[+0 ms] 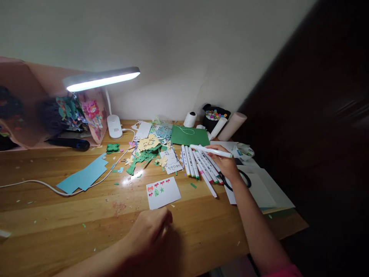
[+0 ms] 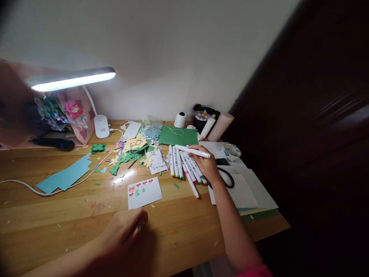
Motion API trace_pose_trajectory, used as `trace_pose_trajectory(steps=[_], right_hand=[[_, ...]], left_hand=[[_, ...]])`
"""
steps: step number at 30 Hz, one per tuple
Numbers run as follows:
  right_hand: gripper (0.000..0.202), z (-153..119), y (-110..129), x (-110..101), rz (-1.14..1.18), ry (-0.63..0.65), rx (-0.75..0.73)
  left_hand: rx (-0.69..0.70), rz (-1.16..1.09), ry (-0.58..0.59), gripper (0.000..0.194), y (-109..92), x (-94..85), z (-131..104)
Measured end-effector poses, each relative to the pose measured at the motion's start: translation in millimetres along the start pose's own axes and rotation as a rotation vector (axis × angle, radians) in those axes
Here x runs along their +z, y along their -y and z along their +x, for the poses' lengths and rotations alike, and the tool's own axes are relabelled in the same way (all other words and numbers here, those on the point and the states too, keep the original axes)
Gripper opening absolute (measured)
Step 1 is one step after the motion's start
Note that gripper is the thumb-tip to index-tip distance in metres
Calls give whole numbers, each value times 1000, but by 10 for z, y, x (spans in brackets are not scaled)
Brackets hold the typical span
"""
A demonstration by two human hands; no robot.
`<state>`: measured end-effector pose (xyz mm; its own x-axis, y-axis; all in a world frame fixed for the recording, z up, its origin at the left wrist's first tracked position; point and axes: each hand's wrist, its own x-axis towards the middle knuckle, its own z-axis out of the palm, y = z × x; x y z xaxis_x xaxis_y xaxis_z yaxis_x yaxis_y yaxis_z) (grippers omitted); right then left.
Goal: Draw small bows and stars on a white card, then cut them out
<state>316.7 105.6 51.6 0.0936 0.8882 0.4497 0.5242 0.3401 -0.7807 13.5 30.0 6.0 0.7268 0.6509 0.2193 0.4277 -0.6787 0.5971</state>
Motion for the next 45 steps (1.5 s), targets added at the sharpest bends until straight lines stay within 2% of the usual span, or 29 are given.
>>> trace_pose_trajectory(steps=[3,6,8,10,15,19,23,27,36,38,42,45], right_hand=[[27,26,-130,-174,-251,155,-96],[31,12,-225,-141,-407,316,-150],[28,10,-269,-89,-482,365,-158],[23,14,-302,-76,-552,338,-115],[13,-10,-432,-194,-697,124,104],[15,-30,-525,-178,-717,133,205],[17,-9,-438,-91,-743,173,211],[6,-28,-243,-103,-796,268,229],[20,-122,117,-107,-909,434,501],[19,-126,142,-110,-926,434,543],[13,-122,131,-133,-982,357,570],[14,-118,113,-107,-993,388,600]], left_hand=[[32,27,1,20,10,32,14],[35,22,0,18,9,30,21],[35,19,1,18,9,25,18],[37,16,3,17,13,27,9],[37,4,-9,17,37,66,-15],[42,-9,-4,16,58,85,-19],[44,4,16,17,57,72,-12],[44,5,13,17,40,58,-7],[44,-13,26,17,38,45,16],[47,-25,25,17,36,49,15],[46,-29,30,18,32,53,12],[43,-32,42,17,33,51,9]])
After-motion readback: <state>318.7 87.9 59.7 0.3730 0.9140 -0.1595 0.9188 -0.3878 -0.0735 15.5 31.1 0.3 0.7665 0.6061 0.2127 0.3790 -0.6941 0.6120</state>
